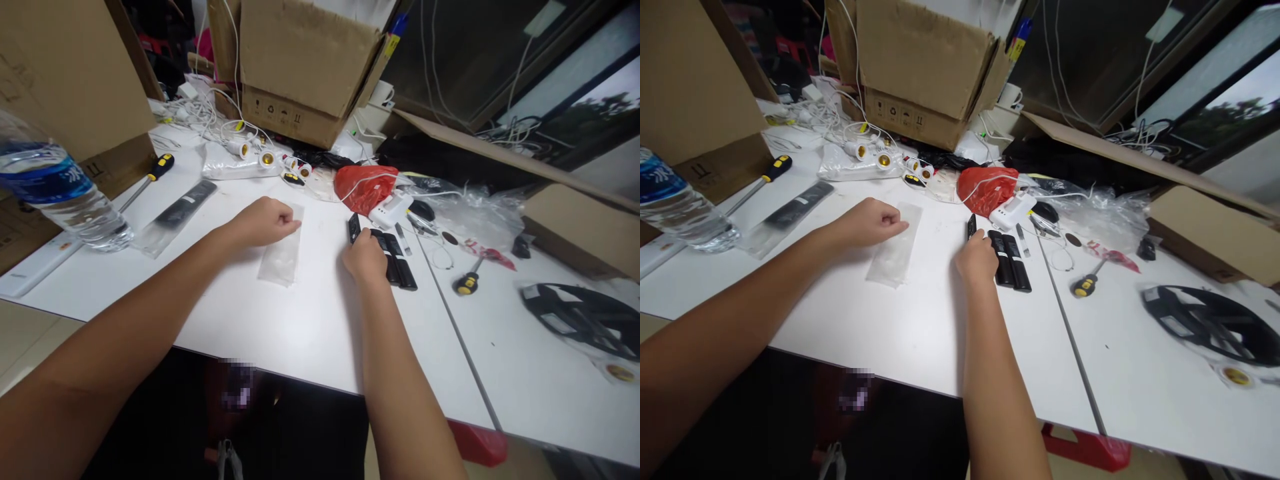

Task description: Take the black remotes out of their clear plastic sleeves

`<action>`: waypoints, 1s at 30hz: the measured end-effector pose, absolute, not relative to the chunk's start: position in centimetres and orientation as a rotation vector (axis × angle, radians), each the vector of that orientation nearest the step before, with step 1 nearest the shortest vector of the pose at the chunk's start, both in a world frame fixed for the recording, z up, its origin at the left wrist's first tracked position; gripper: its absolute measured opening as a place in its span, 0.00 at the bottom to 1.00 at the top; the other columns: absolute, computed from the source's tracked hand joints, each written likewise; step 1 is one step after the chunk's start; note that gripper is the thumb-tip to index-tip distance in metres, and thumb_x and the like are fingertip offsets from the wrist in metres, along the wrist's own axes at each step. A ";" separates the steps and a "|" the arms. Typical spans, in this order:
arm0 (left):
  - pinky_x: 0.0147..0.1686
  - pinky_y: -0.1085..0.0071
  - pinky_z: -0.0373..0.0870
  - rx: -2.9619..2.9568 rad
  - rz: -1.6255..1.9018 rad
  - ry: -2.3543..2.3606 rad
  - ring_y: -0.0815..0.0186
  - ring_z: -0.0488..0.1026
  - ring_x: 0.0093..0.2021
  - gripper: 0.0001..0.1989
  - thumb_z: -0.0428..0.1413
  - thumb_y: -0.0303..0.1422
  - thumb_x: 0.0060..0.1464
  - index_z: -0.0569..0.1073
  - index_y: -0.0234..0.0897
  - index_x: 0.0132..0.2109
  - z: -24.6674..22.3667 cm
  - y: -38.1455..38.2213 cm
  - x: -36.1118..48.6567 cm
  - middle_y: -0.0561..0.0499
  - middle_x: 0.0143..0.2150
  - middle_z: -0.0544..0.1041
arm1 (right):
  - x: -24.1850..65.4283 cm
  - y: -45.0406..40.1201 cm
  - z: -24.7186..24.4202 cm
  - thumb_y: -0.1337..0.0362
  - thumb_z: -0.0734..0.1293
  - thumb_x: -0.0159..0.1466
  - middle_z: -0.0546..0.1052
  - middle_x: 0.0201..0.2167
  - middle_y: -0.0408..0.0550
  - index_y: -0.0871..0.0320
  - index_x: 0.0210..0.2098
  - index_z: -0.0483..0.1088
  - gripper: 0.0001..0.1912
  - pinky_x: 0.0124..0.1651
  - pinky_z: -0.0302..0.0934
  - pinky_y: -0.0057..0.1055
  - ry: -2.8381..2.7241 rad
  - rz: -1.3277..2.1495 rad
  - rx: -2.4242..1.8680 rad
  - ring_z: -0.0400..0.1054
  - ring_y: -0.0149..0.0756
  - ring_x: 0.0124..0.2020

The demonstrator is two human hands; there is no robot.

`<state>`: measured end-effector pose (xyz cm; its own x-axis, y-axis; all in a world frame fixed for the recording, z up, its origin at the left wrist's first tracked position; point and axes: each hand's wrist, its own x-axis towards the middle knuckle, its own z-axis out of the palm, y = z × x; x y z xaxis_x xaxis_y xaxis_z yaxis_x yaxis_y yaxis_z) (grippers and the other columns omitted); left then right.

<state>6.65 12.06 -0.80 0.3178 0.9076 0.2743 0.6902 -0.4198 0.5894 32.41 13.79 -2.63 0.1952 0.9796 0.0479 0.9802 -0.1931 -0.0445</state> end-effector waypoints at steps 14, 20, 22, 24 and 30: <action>0.21 0.69 0.53 2.151 0.079 1.144 0.63 0.66 0.24 0.12 0.62 0.22 0.37 0.72 0.41 0.31 0.1 10.1 6.3 0.55 0.28 0.72 | 32.6 13.7 -3.0 0.69 0.59 0.71 0.75 0.53 0.71 0.67 0.61 0.62 0.20 0.49 0.67 0.48 -1.939 -0.031 -2.300 0.75 0.59 0.52; 0.22 0.67 0.55 2.196 0.216 1.211 0.63 0.67 0.25 0.07 0.57 0.22 0.42 0.72 0.40 0.28 -0.2 10.2 6.9 0.53 0.27 0.74 | 32.6 14.1 -3.1 0.68 0.61 0.69 0.76 0.54 0.71 0.68 0.58 0.65 0.19 0.51 0.67 0.50 -1.878 0.014 -2.285 0.74 0.62 0.54; 0.24 0.67 0.57 2.229 0.298 1.221 0.63 0.68 0.26 0.07 0.57 0.23 0.45 0.72 0.40 0.29 -0.5 10.6 7.0 0.53 0.29 0.75 | 32.6 14.4 -3.2 0.67 0.61 0.68 0.77 0.52 0.69 0.67 0.56 0.67 0.18 0.52 0.67 0.50 -1.828 0.055 -2.239 0.74 0.61 0.53; 0.27 0.66 0.59 2.275 0.419 1.212 0.62 0.69 0.28 0.06 0.56 0.23 0.48 0.72 0.40 0.31 -1.2 11.1 7.1 0.52 0.30 0.76 | 32.6 14.7 -3.2 0.64 0.62 0.66 0.78 0.48 0.65 0.64 0.51 0.69 0.16 0.51 0.67 0.47 -1.722 0.202 -2.120 0.74 0.57 0.51; 0.33 0.66 0.62 2.325 0.859 1.249 0.61 0.70 0.33 0.05 0.55 0.23 0.55 0.72 0.38 0.36 -2.9 12.4 7.1 0.50 0.35 0.75 | 33.0 14.1 -2.0 0.62 0.62 0.61 0.73 0.32 0.44 0.55 0.46 0.68 0.13 0.26 0.63 0.30 -1.319 1.493 -1.365 0.68 0.34 0.25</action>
